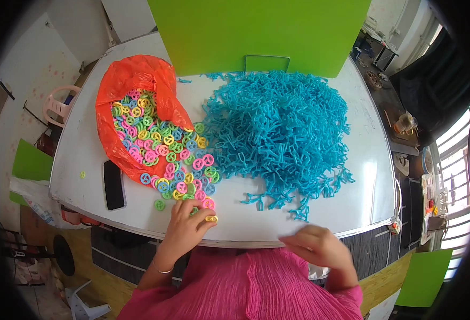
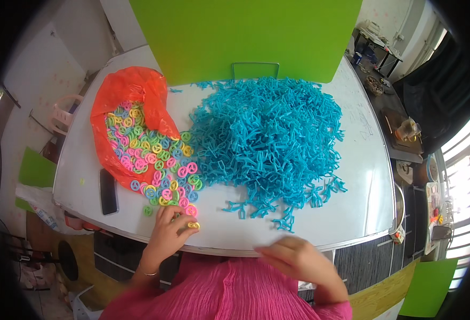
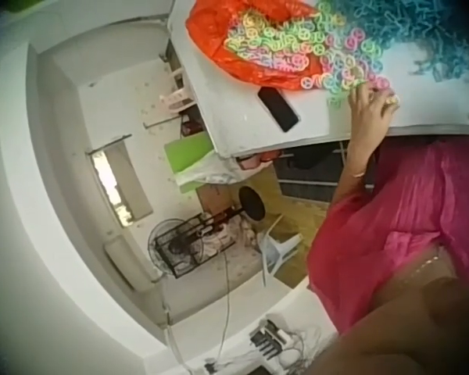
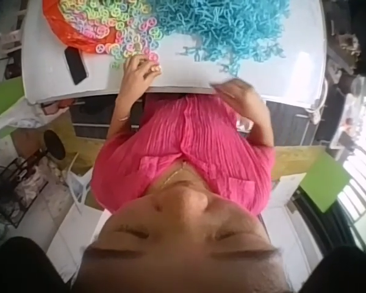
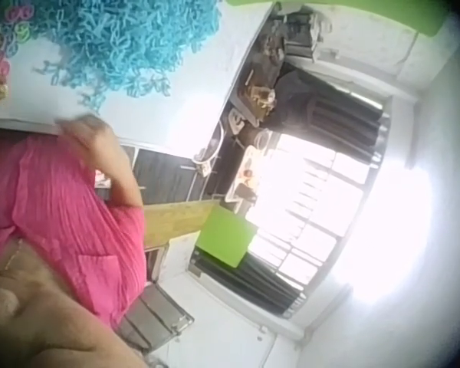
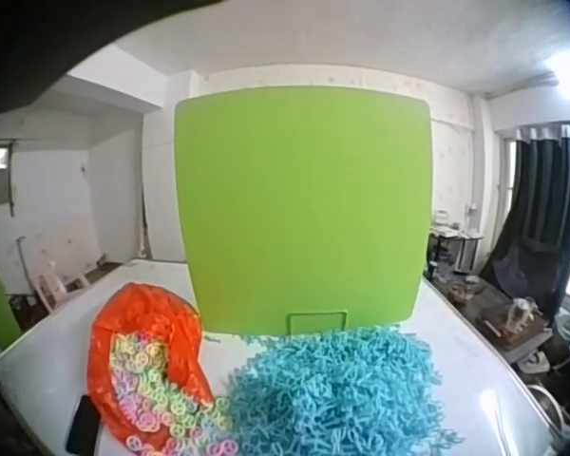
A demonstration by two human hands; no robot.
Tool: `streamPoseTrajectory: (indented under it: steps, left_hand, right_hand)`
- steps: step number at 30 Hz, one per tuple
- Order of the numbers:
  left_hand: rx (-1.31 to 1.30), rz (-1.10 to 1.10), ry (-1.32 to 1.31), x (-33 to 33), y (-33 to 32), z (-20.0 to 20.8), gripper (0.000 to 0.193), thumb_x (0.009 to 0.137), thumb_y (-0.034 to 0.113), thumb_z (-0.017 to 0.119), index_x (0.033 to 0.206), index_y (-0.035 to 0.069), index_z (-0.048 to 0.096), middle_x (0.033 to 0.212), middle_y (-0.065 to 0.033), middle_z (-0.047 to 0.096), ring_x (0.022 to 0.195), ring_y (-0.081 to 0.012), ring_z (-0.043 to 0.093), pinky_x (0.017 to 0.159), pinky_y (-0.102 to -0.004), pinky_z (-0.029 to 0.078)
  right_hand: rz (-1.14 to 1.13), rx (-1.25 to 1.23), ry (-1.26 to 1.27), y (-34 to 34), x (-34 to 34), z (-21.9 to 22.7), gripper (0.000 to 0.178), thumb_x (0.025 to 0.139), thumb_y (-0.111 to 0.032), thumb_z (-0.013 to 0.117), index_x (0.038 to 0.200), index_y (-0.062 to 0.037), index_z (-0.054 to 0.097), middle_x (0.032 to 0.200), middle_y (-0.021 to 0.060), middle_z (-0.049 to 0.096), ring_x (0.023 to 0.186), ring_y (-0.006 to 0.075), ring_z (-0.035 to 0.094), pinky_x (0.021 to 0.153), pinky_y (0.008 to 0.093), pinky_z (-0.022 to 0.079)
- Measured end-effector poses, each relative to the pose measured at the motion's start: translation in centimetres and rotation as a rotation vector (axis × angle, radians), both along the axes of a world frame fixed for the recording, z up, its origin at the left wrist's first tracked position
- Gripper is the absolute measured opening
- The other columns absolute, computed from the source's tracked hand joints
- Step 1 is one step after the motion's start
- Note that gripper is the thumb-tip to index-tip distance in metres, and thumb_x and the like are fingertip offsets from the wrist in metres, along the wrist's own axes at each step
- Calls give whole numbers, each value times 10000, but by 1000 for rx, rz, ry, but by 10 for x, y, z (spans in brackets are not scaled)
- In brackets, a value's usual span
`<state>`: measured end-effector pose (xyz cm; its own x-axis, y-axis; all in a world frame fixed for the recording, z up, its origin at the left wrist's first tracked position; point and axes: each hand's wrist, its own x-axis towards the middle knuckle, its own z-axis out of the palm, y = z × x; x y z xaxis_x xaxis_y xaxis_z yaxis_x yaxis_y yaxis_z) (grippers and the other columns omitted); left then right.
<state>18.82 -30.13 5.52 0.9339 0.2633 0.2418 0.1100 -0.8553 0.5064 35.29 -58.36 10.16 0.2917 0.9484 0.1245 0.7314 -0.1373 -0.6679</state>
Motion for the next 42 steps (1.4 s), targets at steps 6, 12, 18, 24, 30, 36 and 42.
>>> streamPoseTrajectory:
  steps: [6, 12, 18, 24, 30, 36, 42]
  left_hand:
    - [-301, 86, -82, 19, -18, -14, 194, 798, 118, 713, 926, 21, 605, 876, -104, 651, 766, -203, 646, 690, -312, 511]
    - [-1086, 159, -164, 37, -24, -23, 209, 924, 118, 591, 1081, -20, 585, 935, -119, 666, 800, -186, 675, 712, -273, 546]
    - [-1366, 131, -145, 58, -36, -15, 250, 1007, 227, 434, 1064, 1, 526, 901, -117, 661, 769, -184, 672, 661, -259, 538]
    - [-1234, 105, -222, 73, -51, -12, 195, 1014, 217, 418, 961, 40, 480, 791, -68, 628, 644, -110, 607, 550, -212, 456]
    - [-1017, 152, -396, 78, -61, -17, 167, 996, 184, 470, 937, 31, 500, 712, -25, 575, 595, -61, 528, 529, -201, 408]
    - [-885, 165, -304, 77, -56, -16, 225, 988, 205, 490, 857, 24, 511, 610, -19, 516, 540, -51, 479, 478, -246, 358]
    - [-674, 141, -296, 76, -54, -12, 276, 981, 209, 494, 772, 28, 494, 518, -65, 450, 454, -123, 462, 423, -300, 312]
  right_hand:
    - [-210, 53, -691, 102, 10, -44, 279, 764, -149, 689, 1041, -119, 671, 1157, 80, 589, 1057, 258, 543, 855, 381, 414]
    - [-111, 157, -633, 105, 11, -46, 288, 756, -135, 705, 1038, -103, 654, 1178, 100, 605, 1121, 272, 549, 925, 392, 416]
    - [-492, 342, 198, 105, 11, -42, 251, 771, -28, 724, 1009, -33, 644, 1051, 110, 660, 924, 213, 636, 770, 323, 497]
    - [-335, 352, 217, 96, 21, -47, 283, 854, -45, 651, 1127, -16, 580, 865, 94, 648, 745, 193, 617, 651, 302, 498]
    - [-431, 217, 846, 100, -1, -42, 231, 962, -106, 519, 1165, 3, 522, 847, 79, 657, 713, 111, 601, 656, 264, 493]
    - [-376, 336, 652, 103, -8, -49, 245, 996, -180, 462, 1172, -19, 515, 794, 29, 639, 547, 20, 438, 486, 178, 353]
    - [-355, 227, 785, 98, -6, -50, 241, 982, -157, 489, 1165, -4, 523, 785, 36, 645, 579, 35, 503, 516, 178, 386]
